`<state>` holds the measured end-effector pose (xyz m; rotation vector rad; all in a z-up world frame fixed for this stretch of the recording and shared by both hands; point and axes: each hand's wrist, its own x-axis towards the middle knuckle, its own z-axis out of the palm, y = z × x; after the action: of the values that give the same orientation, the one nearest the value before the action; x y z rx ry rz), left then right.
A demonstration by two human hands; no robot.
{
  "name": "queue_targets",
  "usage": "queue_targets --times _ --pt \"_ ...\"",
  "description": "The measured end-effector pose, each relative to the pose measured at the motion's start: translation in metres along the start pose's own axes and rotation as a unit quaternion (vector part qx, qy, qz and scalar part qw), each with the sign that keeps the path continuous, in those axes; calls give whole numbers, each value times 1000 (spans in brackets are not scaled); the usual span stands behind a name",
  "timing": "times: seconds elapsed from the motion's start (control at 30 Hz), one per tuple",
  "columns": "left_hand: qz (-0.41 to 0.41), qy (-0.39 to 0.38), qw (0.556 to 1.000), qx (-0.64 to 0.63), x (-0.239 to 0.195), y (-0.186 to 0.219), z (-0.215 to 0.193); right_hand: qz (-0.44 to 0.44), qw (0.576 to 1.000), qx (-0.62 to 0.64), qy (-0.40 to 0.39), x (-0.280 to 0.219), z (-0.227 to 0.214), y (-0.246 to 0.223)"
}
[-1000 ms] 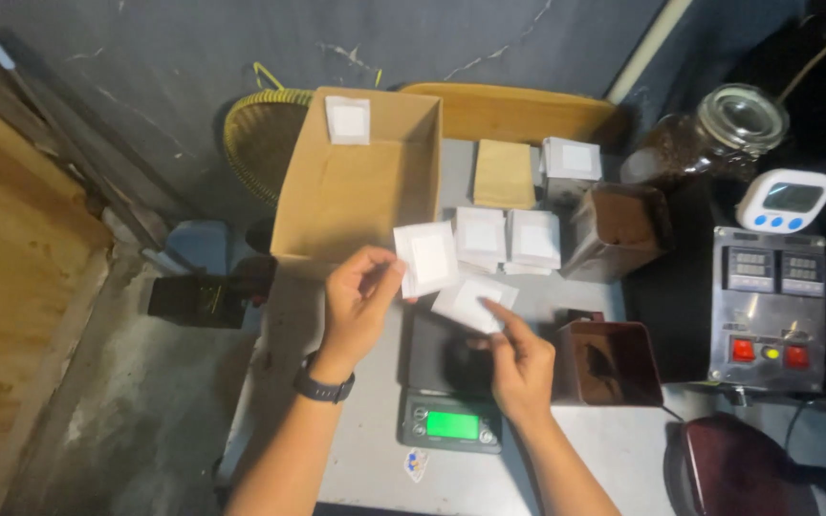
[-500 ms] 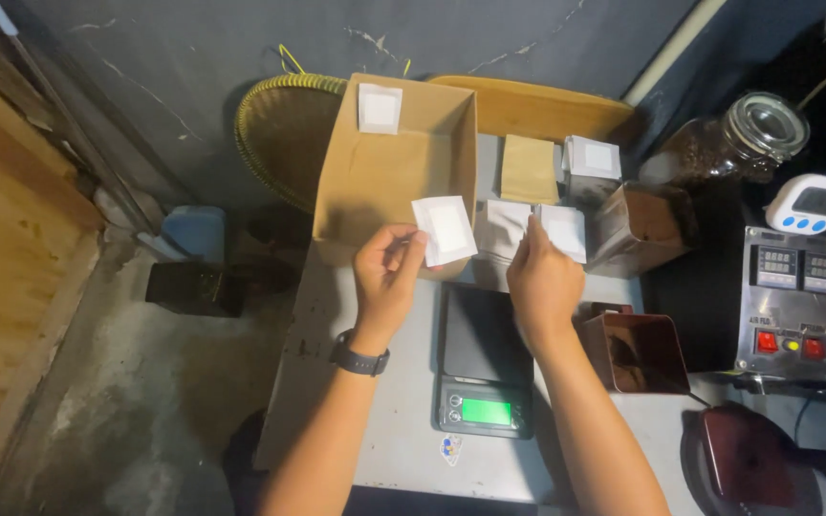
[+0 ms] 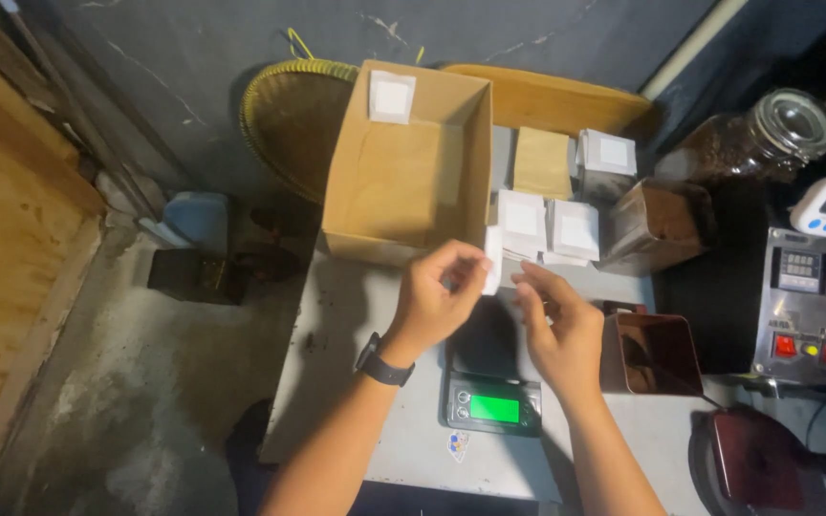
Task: Weighing small packets of ground coffee on a digital scale and packing them into a cardboard box.
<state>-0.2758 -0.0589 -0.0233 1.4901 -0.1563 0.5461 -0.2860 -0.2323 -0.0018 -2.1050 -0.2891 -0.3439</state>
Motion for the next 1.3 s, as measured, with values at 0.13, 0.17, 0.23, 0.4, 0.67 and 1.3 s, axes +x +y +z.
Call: queue_targets --times 0.13,0.17,0.23,0.4,0.67,1.3 --pt "-22 -95 995 2 -16 7 23 57 988 141 16 -21 -6 2" --pt "-35 -119 992 -18 -19 9 28 74 985 156 20 -24 -6 5" --pt "-54 -136 988 -50 -22 3 34 92 982 160 29 -32 -10 7" --pt "-119 -185 970 -102 -28 -11 44 125 974 185 33 -44 -23 2" --pt "-186 -227 948 -123 -38 -22 53 149 962 227 36 -61 -36 8" --pt "-60 -258 962 -61 -48 -3 66 115 982 127 76 -80 -45 23"
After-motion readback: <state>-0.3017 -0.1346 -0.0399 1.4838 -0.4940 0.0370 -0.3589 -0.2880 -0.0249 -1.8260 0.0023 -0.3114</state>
